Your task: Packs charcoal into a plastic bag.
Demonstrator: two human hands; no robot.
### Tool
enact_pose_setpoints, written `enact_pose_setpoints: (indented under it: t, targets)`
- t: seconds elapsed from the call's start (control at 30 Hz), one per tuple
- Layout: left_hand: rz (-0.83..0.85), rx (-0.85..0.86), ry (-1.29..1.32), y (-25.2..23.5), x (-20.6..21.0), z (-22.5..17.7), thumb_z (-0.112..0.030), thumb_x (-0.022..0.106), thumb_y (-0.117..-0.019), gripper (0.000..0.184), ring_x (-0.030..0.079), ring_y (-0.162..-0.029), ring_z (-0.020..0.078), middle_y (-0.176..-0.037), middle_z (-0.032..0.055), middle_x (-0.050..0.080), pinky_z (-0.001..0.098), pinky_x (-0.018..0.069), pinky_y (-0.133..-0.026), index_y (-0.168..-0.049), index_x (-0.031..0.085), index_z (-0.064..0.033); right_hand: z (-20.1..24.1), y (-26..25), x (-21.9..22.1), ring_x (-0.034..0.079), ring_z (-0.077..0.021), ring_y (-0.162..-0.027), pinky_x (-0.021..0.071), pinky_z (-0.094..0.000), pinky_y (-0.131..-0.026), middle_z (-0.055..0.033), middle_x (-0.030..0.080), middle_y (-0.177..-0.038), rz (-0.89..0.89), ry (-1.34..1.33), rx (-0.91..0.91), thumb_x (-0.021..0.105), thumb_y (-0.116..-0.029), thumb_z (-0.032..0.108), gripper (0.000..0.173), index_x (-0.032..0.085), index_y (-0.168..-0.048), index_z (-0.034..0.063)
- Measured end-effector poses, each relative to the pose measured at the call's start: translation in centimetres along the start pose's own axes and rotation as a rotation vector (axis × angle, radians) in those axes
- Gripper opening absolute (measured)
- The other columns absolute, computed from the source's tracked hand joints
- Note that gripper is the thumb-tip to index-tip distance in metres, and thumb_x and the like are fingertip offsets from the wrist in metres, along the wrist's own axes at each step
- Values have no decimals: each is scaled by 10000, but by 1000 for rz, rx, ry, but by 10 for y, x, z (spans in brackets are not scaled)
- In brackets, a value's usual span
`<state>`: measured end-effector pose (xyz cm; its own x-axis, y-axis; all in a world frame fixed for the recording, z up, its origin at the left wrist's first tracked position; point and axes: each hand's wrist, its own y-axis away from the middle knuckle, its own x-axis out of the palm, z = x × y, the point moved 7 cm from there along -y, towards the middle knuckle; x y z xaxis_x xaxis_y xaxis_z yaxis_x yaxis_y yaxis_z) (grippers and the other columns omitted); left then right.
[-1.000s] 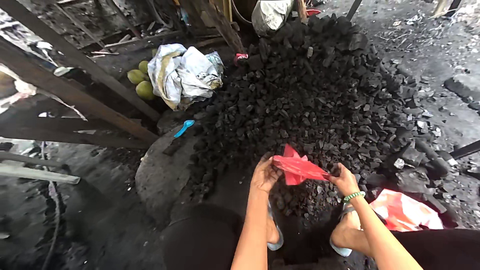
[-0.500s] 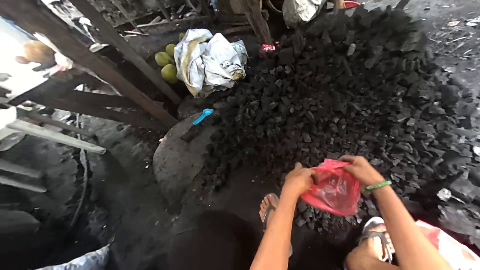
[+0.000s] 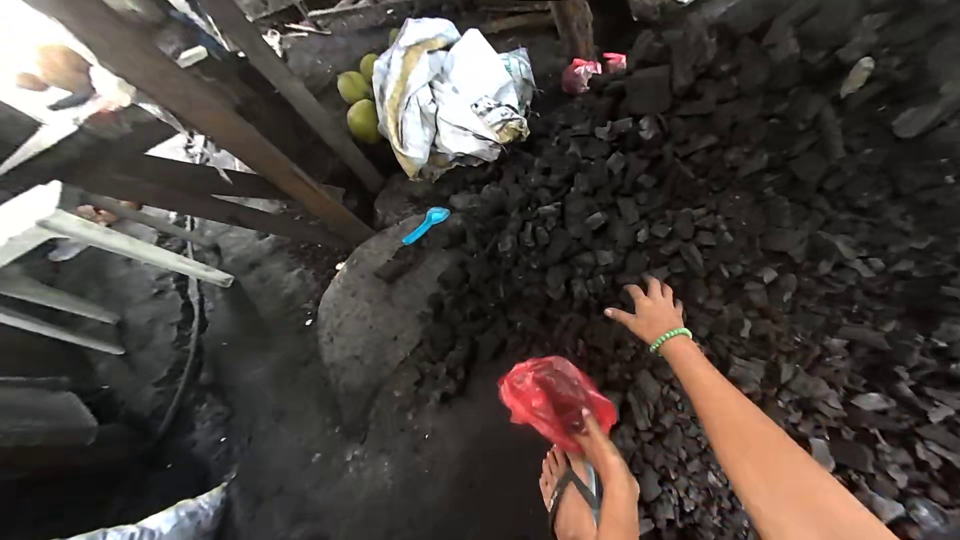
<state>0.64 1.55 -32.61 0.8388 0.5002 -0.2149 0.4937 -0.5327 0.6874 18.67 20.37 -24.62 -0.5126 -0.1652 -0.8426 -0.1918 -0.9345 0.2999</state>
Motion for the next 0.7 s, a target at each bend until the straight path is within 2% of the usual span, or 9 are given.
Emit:
enact_pose_setpoints:
  t: [0.07, 0.13, 0.23, 0.3, 0.4, 0.5, 0.6, 0.63, 0.7]
  targets:
    - [82, 9, -3, 3, 13, -7, -402, 435, -1096, 678, 232, -1519, 379, -1644, 257, 235, 534, 233, -1217, -1593, 231, 11, 8, -1, 23, 40, -510, -1555, 68, -826, -1126, -265, 116, -1692, -21, 73, 19, 697, -869, 657, 868, 481, -1541, 153]
    - [100, 27, -16, -4, 24, -3, -413, 409, -1092, 669, 258, -1502, 393, -1632, 268, 250, 553, 240, -1206, -1593, 248, -1, 10, 4, 45, -32, -498, -1560, 15, -843, -1110, -241, -18, -1709, -52, 115, 49, 710, -837, 686, 968, 368, -1606, 208]
    - [35, -22, -51, -3, 23, 2, -447, 403, -1097, 663, 216, -1519, 437, -1640, 275, 235, 631, 197, -1206, -1594, 269, -30, 8, 8, 49, 61, -522, -1549, 81, -865, -1080, -223, 45, -1713, -76, 171, 34, 688, -871, 651, 851, 428, -1578, 257]
    - [-31, -54, -59, -1, 20, 9, -463, 463, -1075, 711, 200, -1519, 459, -1643, 286, 217, 645, 212, -1193, -1602, 249, -37, 8, 7, 36, 163, -549, -1516, 189, -864, -1041, -227, 89, -1705, 15, 199, 19, 726, -867, 589, 765, 500, -1527, 277]
    - [-38, -83, -77, 3, 20, 12, -485, 510, -1053, 772, 161, -1520, 490, -1654, 296, 162, 666, 201, -1187, -1612, 220, -39, 12, -6, 12, 348, -572, -1411, 369, -797, -965, -262, 183, -1665, 168, 250, 22, 767, -859, 543, 721, 533, -1491, 287]
    - [13, -110, -162, -3, 16, 5, -541, 479, -1050, 782, 138, -1540, 448, -1669, 259, 164, 657, 168, -1200, -1620, 232, -67, 20, -18, 13, 346, -599, -1394, 330, -824, -975, -284, 152, -1663, 210, 272, 58, 780, -822, 611, 835, 480, -1533, 292]
    - [100, 12, -369, -14, 13, 8, -515, 451, -1066, 685, 201, -1525, 451, -1648, 239, 265, 650, 163, -1207, -1585, 348, -79, 17, -9, 37, 178, -628, -1467, 181, -895, -1015, -248, -37, -1703, 163, 253, 52, 850, -769, 557, 938, 418, -1571, 333]
    - [134, 65, -435, -12, 13, 8, -488, 437, -1078, 649, 218, -1523, 444, -1643, 224, 292, 653, 144, -1209, -1580, 367, -83, 17, -4, 41, 183, -628, -1464, 196, -894, -1010, -224, -49, -1710, 167, 271, 36, 856, -778, 516, 900, 443, -1557, 334]
    - [178, 132, -458, -3, 15, 8, -423, 429, -1095, 605, 254, -1516, 428, -1630, 219, 325, 621, 173, -1221, -1567, 382, -49, 17, 6, 45, 252, -617, -1438, 313, -853, -966, -178, -12, -1722, 199, 318, 9, 854, -800, 442, 780, 539, -1497, 289]
